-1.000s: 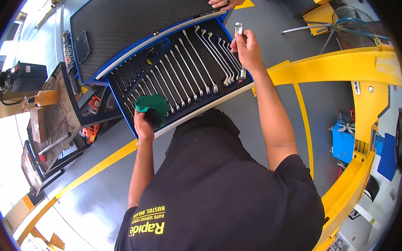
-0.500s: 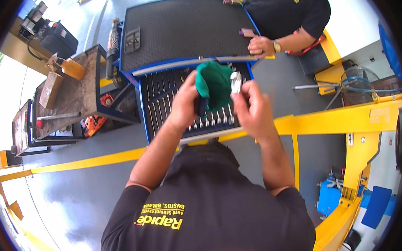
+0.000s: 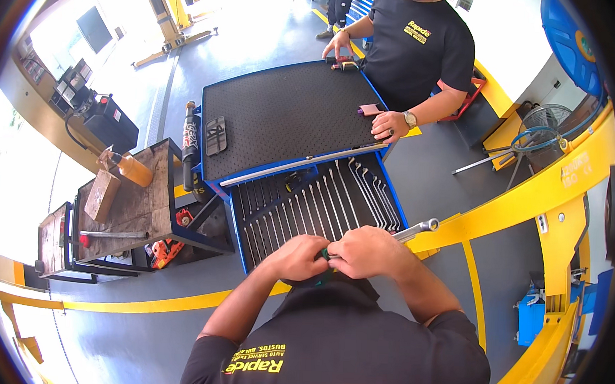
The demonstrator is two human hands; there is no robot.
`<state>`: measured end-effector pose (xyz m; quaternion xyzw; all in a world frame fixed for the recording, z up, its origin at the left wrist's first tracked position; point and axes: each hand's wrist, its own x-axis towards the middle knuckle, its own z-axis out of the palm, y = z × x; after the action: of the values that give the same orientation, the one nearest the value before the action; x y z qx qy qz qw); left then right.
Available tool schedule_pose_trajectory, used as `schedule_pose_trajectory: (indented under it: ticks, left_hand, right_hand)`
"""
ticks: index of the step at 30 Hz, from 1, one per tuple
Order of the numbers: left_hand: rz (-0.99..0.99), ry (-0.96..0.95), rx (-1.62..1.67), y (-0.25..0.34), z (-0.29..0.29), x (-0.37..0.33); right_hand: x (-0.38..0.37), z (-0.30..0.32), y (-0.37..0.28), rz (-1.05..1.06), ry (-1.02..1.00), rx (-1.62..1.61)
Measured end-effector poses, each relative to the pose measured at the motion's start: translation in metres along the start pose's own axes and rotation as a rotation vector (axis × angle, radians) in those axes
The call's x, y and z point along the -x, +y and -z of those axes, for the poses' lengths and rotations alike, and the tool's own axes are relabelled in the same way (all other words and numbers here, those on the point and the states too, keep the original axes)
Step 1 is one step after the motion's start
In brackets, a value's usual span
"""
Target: The person wipes multiple wrenches with a green cloth, handling them one at a time from an open tool drawer. The person places each cleaned wrench back into the drawer in its designated slot.
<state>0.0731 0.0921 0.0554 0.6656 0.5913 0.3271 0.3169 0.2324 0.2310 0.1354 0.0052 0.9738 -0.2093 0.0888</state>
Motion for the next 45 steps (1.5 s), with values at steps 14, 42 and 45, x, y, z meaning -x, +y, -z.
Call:
schedule_pose_trajectory:
  ticks: [14,42,45]
  left_hand:
    - [0.332,0.574,0.199,-0.014,0.007,-0.013]
    - [0.188,1.051,-0.011,-0.021,0.001,0.003]
    - [0.151,1.068,0.427,-0.029,0.004,0.008]
  right_hand:
    - [0.016,-0.035,0.013,-0.283,0.358,-0.043]
    - [-0.017,-0.028,0.009,-0.034,0.584,0.242]
    - [-0.023,-0.067,-0.001,0.009,0.657,-0.419]
